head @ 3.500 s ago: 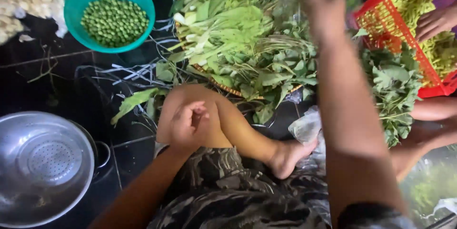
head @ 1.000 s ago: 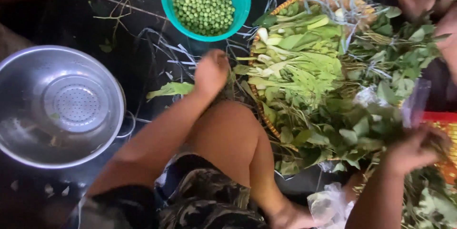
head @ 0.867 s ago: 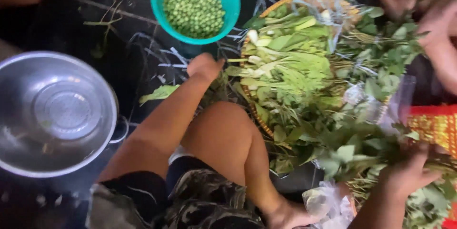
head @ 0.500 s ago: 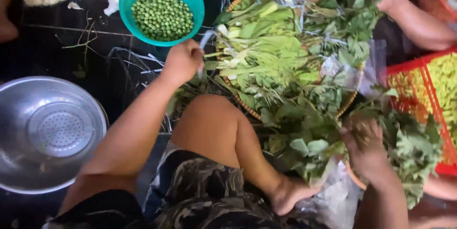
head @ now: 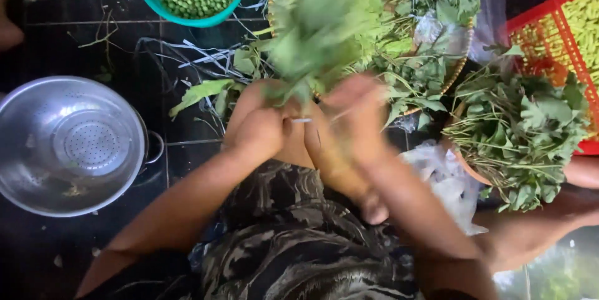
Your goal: Gathering leafy green vegetables into bunches and tying them with plastic strips.
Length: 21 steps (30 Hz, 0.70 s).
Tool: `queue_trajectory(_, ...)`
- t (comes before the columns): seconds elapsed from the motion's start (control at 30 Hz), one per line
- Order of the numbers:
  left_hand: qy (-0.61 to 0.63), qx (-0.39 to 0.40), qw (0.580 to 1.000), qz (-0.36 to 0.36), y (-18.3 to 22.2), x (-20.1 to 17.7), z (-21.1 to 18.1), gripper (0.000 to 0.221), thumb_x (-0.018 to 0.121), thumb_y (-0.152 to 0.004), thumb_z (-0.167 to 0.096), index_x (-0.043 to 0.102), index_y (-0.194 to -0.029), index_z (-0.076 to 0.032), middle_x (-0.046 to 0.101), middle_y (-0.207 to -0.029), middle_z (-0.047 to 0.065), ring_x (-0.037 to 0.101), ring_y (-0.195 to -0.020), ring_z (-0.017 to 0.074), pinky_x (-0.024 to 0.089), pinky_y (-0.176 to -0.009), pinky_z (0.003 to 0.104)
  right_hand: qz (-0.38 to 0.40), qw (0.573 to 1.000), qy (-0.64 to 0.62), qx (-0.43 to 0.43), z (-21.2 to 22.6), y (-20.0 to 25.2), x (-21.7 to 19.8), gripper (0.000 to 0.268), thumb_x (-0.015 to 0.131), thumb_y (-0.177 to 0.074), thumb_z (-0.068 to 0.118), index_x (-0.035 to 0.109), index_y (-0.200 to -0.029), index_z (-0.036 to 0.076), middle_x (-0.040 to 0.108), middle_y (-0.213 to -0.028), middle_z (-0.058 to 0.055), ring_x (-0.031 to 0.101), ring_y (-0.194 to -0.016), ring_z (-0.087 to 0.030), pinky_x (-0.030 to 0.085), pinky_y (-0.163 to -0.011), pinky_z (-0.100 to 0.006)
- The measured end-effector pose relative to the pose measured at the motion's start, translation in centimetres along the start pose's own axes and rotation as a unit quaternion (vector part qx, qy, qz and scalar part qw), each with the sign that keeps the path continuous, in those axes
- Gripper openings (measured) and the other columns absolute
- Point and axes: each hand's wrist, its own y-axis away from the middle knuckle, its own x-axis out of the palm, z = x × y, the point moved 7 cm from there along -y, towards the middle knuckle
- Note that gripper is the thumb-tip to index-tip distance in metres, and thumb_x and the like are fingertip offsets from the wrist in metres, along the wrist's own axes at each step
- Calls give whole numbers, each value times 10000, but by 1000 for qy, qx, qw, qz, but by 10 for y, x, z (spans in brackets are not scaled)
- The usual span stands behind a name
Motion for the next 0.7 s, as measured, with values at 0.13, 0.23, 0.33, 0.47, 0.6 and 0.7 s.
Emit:
queue_trajectory(0.13, -108, -36, 993, -35, -8, 76, 107, 273, 564, -913, -249, 736, -966, -44, 718, -796, 134, 724, -872, 324, 564, -784, 410, 5, 679, 733, 20, -70, 41, -65, 138, 767, -927, 132, 690, -952, 21, 703, -895, -120, 708, -936, -255, 559, -895, -413)
queue_trajectory(0.23, -120, -74, 989, -54, 5, 84, 138, 267, 668, -854, -426, 757, -989, -213, 743, -824, 45, 741, -857, 306, 594, -764, 449, 106, 627, 767, -82, -81, 66, -97, 254, 759, -963, 165, 664, -1154, 26, 663, -1058, -126, 678, -1079, -290, 532, -970, -409)
queue_trajectory(0.33, -50, -95, 994, -29, 28, 67, 135, 399, 756, -790, -455, 724, -1136, -258, 786, -983, 14, 745, -980, 261, 601, -858, 433, 198, 530, 813, -137, -84, 77, -97, 309, 740, -980, 160, 664, -1268, 76, 620, -1195, -86, 624, -1174, -263, 527, -1018, -362)
queue_trajectory(0.47, -95, -76, 992, 25, 54, 40, 122, 419, 749, -814, -255, 630, -1211, -193, 770, -959, 44, 749, -944, 304, 617, -778, 481, 299, 313, 878, -207, -95, 73, -40, 258, 716, -990, 209, 674, -1245, 213, 599, -1283, -13, 589, -1236, -197, 564, -973, -284)
queue_trajectory(0.6, -181, -84, 977, 79, 74, 33, 138, 199, 713, -840, -311, 701, -1013, -214, 785, -893, 22, 761, -906, 295, 622, -748, 468, 335, 303, 874, -179, -102, 77, -10, 281, 650, -1035, 173, 655, -1317, 171, 568, -1344, -36, 524, -1347, -251, 513, -1083, -305)
queue_trajectory(0.7, -49, -86, 987, 129, 90, 23, 121, 259, 671, -880, -211, 693, -1138, -194, 804, -980, 62, 754, -981, 327, 593, -816, 471, 343, 346, 859, -157, -104, 78, -7, 312, 580, -1069, 128, 625, -1376, 98, 545, -1357, -65, 503, -1357, -298, 497, -1135, -359)
